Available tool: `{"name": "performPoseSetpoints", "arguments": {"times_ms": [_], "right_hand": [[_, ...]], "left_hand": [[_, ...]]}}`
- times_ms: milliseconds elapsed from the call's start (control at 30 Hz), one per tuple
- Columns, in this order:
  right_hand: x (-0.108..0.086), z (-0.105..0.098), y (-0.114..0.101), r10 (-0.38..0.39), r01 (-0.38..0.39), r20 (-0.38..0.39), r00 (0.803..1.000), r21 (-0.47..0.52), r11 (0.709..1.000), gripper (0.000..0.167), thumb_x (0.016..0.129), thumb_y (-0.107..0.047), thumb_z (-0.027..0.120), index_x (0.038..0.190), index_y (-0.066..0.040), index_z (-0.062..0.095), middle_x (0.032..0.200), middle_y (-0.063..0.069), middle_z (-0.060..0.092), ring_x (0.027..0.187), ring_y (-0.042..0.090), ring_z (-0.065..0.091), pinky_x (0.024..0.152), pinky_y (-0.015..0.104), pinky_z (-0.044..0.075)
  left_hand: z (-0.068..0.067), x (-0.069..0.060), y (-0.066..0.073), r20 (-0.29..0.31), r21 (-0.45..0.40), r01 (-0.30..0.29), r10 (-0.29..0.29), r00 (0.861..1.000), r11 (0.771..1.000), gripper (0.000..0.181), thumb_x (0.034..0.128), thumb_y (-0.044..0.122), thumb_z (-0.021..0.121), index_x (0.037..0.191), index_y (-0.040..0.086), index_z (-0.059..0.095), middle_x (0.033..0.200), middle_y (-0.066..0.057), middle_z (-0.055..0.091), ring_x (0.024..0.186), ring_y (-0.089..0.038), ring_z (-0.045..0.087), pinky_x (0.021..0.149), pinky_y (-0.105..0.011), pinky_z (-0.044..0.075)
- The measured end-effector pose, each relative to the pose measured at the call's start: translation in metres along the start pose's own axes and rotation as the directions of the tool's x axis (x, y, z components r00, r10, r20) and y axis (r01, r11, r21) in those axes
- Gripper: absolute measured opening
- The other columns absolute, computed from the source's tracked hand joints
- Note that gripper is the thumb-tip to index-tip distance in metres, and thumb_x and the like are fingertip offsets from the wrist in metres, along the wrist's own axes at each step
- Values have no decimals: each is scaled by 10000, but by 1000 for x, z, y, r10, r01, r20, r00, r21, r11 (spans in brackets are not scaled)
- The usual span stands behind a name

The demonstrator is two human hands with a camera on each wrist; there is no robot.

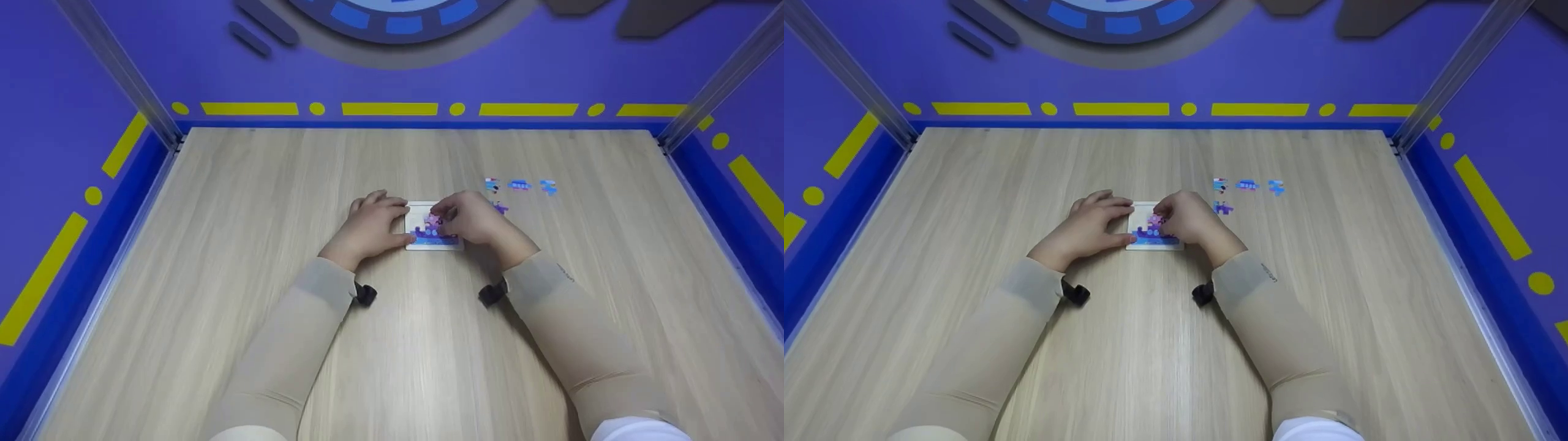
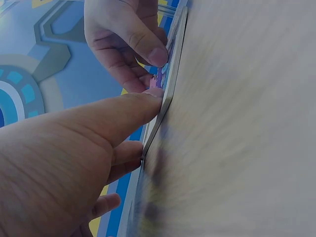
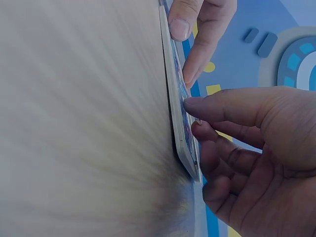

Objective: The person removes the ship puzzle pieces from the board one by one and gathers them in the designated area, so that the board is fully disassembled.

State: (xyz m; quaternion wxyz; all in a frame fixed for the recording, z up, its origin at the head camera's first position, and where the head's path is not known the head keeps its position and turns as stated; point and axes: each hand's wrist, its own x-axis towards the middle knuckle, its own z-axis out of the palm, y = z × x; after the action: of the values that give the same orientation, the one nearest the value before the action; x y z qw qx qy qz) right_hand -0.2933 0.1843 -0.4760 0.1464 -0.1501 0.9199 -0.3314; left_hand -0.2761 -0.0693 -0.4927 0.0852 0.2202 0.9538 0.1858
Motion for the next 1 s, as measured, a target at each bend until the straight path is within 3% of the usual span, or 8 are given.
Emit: {"name": "performPoseSetpoints", "arguments": {"times_ms": [400,567,767,1000], "right_hand": [[3,-3,4,-4,4,-4,1000,30,1000,385,976,-140,843,1357,-86,822,1207,114,806,1034,248,694,841,352,579],[-1,-10,5,0,-1,8,1000,121,993,398,979,-144,813,1374,-96,809,1237,117,784,1056,252,679,827,321,566],[-7,-19,9,24,-27,15,1000,260,965,456,935,-105,801,1390,-88,783,1364,139,724,1134,269,665,914,328,575],[-11,-29,17,65,-61,4,998,406,912,507,892,-79,838,1395,-98,782,1380,123,703,1248,265,598,981,317,543]], "left_hand": [[0,1,0,-3,-1,1,-1,1000,1000,731,1047,563,760,1642,162,617,1764,5,532,1751,-362,282,1400,-657,215],[1,1,-1,-1,-12,-5,5,1000,1000,736,1048,569,758,1643,160,614,1767,4,527,1752,-369,276,1406,-654,206],[3,0,-2,-2,-21,-5,5,1000,1000,735,1045,568,765,1634,151,624,1763,-5,533,1753,-374,274,1403,-655,204],[3,1,-3,-7,-20,1,-1,1000,1000,726,1044,568,771,1629,161,631,1764,-5,534,1757,-370,266,1403,-657,202]]}}
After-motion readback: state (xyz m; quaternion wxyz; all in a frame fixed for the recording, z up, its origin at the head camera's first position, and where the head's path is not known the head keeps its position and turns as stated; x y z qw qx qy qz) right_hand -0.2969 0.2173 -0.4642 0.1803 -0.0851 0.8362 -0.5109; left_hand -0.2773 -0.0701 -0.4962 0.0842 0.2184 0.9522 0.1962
